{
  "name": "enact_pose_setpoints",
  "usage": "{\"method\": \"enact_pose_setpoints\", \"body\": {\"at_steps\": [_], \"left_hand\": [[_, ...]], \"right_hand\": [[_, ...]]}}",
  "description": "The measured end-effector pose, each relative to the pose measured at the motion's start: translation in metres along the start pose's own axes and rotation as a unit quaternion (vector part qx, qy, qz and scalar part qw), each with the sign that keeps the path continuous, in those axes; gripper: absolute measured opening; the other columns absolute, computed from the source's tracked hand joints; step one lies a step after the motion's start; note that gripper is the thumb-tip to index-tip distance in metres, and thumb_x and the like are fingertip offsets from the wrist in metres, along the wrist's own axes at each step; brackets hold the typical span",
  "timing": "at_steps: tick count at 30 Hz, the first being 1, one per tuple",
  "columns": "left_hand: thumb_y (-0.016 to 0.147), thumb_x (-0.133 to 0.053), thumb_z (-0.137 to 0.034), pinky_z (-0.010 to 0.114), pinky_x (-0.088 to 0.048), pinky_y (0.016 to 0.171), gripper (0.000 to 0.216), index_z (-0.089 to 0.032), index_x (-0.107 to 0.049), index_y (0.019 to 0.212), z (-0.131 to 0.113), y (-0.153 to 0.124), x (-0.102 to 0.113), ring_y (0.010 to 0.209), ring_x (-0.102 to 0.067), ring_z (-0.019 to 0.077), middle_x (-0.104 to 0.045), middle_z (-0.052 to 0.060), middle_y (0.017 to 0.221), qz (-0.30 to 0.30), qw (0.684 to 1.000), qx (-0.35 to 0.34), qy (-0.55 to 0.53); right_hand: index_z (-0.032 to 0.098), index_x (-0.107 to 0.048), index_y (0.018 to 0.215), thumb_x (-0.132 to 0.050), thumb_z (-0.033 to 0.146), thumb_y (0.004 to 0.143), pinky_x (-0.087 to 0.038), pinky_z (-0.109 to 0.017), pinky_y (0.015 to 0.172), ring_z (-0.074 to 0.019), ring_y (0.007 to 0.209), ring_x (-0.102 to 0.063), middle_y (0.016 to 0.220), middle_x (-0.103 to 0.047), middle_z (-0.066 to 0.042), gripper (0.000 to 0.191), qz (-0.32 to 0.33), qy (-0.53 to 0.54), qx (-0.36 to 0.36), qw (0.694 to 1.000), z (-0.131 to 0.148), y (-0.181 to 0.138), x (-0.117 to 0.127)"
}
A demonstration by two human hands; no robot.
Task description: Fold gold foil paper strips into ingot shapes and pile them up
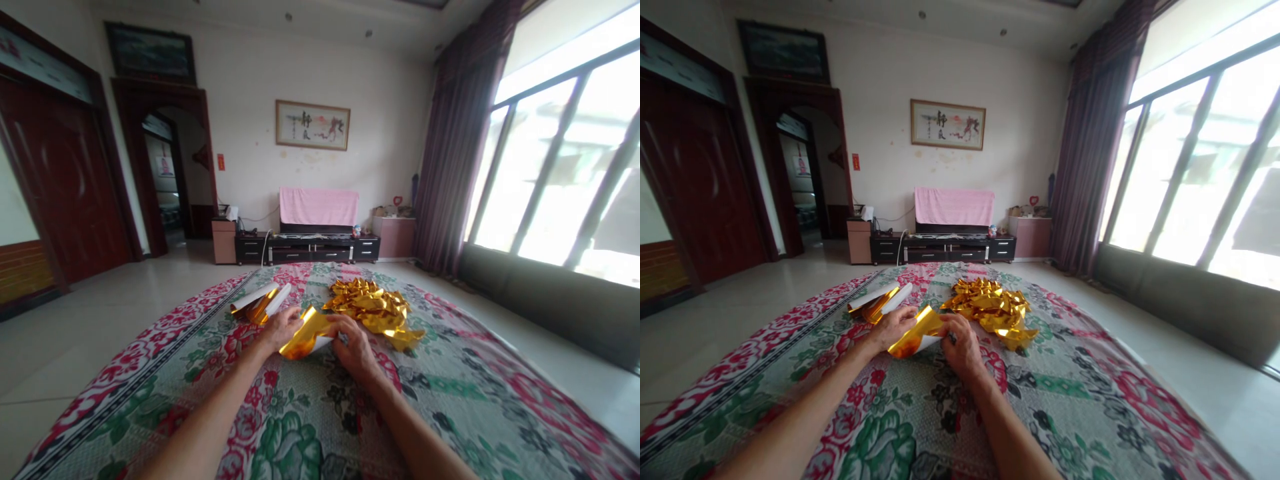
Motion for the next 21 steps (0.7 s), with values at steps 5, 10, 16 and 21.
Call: {"method": "enact_pose_setpoints", "body": {"at_steps": [5, 10, 16, 21], "left_hand": [[0.062, -0.058, -0.029, 0.023, -0.043, 0.054, 0.031, -0.01, -0.066, 0.086, -0.005, -0.008, -0.004, 0.059, -0.06, 0.0158, -0.066, 0.003, 0.065, 0.095, 0.979, 0.114, -0.138], [0.058, -0.061, -0.027, 0.021, -0.04, 0.056, 0.02, -0.012, -0.065, 0.071, -0.008, -0.008, 0.009, 0.057, -0.056, 0.0122, -0.063, -0.001, 0.06, 0.02, 0.988, 0.089, -0.128], [0.06, -0.059, -0.028, 0.021, -0.039, 0.056, 0.024, -0.013, -0.068, 0.076, -0.01, -0.004, 0.01, 0.056, -0.055, 0.0118, -0.063, -0.002, 0.062, 0.016, 0.995, 0.052, -0.081], [0.058, -0.06, -0.024, 0.018, -0.03, 0.042, 0.013, -0.013, -0.063, 0.065, -0.015, -0.009, 0.015, 0.042, -0.046, 0.0077, -0.054, -0.005, 0.047, 0.067, 0.994, 0.078, -0.02]], "right_hand": [[0.02, -0.063, 0.068, -0.05, 0.011, 0.067, -0.037, -0.038, 0.096, -0.0213, 0.113, -0.049, 0.118, -0.056, -0.007, 0.016, -0.011, -0.003, 0.008, 1.0, -0.002, -0.001, -0.001], [0.02, -0.067, 0.086, -0.043, 0.012, 0.067, -0.033, -0.037, 0.1, -0.0224, 0.118, -0.045, 0.122, -0.053, -0.008, 0.032, -0.043, 0.009, -0.102, 0.994, -0.015, -0.005, 0.005], [0.015, -0.067, 0.081, -0.038, 0.029, 0.08, -0.047, -0.027, 0.073, -0.0189, 0.078, -0.061, 0.079, -0.066, -0.005, 0.031, -0.013, 0.05, -0.159, 0.986, -0.014, -0.004, 0.002], [0.018, -0.067, 0.09, -0.053, 0.021, 0.069, -0.046, -0.025, 0.074, -0.0168, 0.077, -0.062, 0.086, -0.069, -0.003, 0.026, 0.017, 0.001, -0.123, 0.992, -0.009, -0.007, -0.007]]}}
Point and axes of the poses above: each hand's wrist, its own y-axis towards the middle knuckle, its own x-axis out of the back of the hand, z = x × y, the point moved 5 cm from there along y, towards the middle knuckle
